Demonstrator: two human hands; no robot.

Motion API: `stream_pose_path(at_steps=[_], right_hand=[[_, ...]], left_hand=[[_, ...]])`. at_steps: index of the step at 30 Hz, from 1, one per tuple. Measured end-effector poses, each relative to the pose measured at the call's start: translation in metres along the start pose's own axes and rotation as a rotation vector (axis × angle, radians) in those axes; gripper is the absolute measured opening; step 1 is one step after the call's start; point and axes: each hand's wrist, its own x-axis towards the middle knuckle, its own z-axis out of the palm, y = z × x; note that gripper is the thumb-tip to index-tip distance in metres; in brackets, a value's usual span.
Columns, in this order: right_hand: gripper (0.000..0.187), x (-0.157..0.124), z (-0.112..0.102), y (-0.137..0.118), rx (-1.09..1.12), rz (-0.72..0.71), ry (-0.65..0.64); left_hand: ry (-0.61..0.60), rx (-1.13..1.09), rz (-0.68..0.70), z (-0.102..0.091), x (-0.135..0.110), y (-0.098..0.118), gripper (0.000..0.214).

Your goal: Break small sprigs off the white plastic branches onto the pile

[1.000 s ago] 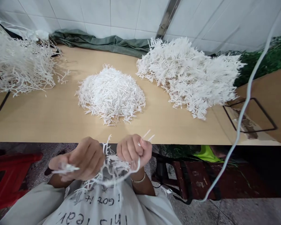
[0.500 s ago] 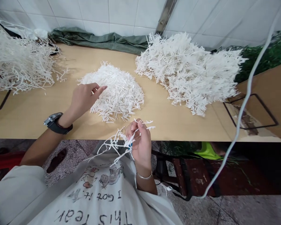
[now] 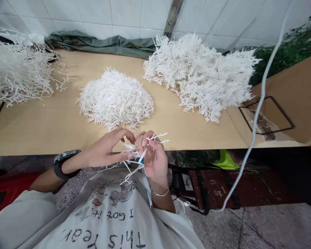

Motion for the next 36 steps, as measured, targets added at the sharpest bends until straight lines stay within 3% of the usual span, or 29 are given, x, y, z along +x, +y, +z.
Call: stream_pose_path(at_steps=[4,7,10,14,18,23,27,30,32,36], right_hand=[[0.021,-0.003,-0.001,0.001,-0.01,-0.068,0.01],[0.026,-0.004,-0.006,0.001,0.003,-0.117,-0.046],[0.046,-0.005,-0.014,-0.001,0.013,-0.138,-0.146],[0.072,-0.006,-0.024,-0.006,-0.032,-0.08,-0.161],[0.054,-0.006,-0.026,-0.009,-0.266,0.056,-0.14],[0.023,-0.008,-0.019,-0.006,-0.778,-0.054,-0.247],[0.024,-0.012,-0.011,0.0,-0.847,-0.087,-0.249],[0.026,-0.013,-0.005,0.009,-0.797,-0.109,-0.165],[0.028,-0.012,-0.001,0.016,-0.791,-0.178,-0.079],[0.03,-0.012,0.002,0.029,-0.84,-0.343,0.026]], left_hand=[[-0.16,-0.293,-0.063,0.01,0.001,-0.012,0.023],[-0.062,-0.424,-0.094,0.012,-0.001,-0.013,0.02],[0.053,-0.347,-0.057,0.006,-0.004,-0.007,0.021],[0.085,-0.251,-0.037,0.001,-0.012,0.003,0.026],[0.222,-0.18,-0.021,0.009,-0.017,0.008,0.024],[0.312,-0.189,-0.032,0.022,-0.019,0.002,0.026],[0.342,-0.524,-0.093,0.027,-0.023,-0.008,0.028],[0.397,-0.714,-0.075,0.037,-0.028,-0.013,0.052],[0.498,-0.57,-0.088,0.046,-0.031,-0.013,0.059],[0.684,-0.009,-0.097,0.058,-0.032,-0.01,0.028]])
